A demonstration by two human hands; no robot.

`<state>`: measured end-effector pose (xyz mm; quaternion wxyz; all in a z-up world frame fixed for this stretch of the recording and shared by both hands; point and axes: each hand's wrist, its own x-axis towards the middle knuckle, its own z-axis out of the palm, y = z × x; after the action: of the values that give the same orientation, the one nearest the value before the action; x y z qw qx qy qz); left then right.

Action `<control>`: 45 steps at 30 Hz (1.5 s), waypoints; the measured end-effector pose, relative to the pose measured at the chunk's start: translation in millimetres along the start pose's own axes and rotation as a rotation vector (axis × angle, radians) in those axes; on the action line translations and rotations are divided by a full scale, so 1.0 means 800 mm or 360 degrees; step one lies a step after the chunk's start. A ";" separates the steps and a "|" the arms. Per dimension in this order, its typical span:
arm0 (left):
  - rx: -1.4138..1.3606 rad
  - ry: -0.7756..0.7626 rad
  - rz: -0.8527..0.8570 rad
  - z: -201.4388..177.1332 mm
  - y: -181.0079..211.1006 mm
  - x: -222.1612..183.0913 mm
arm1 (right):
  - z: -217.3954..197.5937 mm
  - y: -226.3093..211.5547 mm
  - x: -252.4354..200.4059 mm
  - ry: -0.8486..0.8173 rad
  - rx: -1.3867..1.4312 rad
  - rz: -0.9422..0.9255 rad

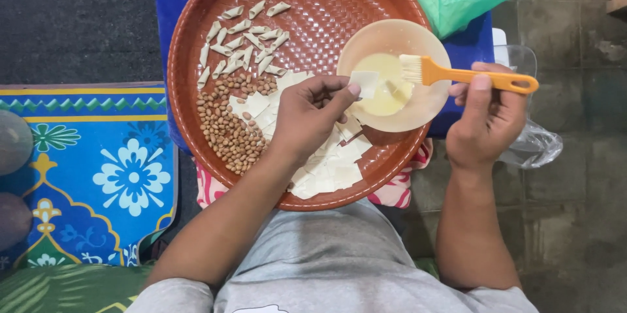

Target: Preparing snacks by brushing small dough squares with a liquid and wrapping them around peanuts.

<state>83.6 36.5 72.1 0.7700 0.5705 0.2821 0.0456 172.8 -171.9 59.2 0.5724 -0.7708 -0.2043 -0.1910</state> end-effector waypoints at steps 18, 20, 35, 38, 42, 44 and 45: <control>0.0216 0.0020 -0.0043 0.002 -0.003 0.009 | 0.022 0.016 -0.035 0.0321 0.0170 0.0109; 0.0200 0.0024 -0.0037 0.001 -0.003 0.009 | 0.022 0.021 -0.039 0.0336 0.0185 0.0118; -0.0135 -0.0029 -0.0123 0.000 -0.014 0.016 | 0.020 0.025 -0.044 0.0493 0.0246 0.0075; 0.0007 -0.0013 -0.0135 0.001 0.000 0.012 | 0.016 0.023 -0.042 0.0525 0.0260 0.0052; 0.0559 -0.0002 -0.0010 -0.001 0.014 0.008 | 0.012 0.011 -0.035 0.0547 0.0191 -0.0045; 0.0556 -0.0030 0.0022 -0.001 0.012 0.011 | 0.009 0.005 -0.032 0.0535 0.0162 -0.0049; 0.0546 -0.0056 0.0055 -0.001 0.011 0.013 | 0.007 0.002 -0.031 0.0517 0.0133 -0.0057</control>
<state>94.1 44.3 76.3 0.6652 0.6991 0.2623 0.0001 153.2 -169.1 43.2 0.6259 -0.7016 -0.1305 -0.3144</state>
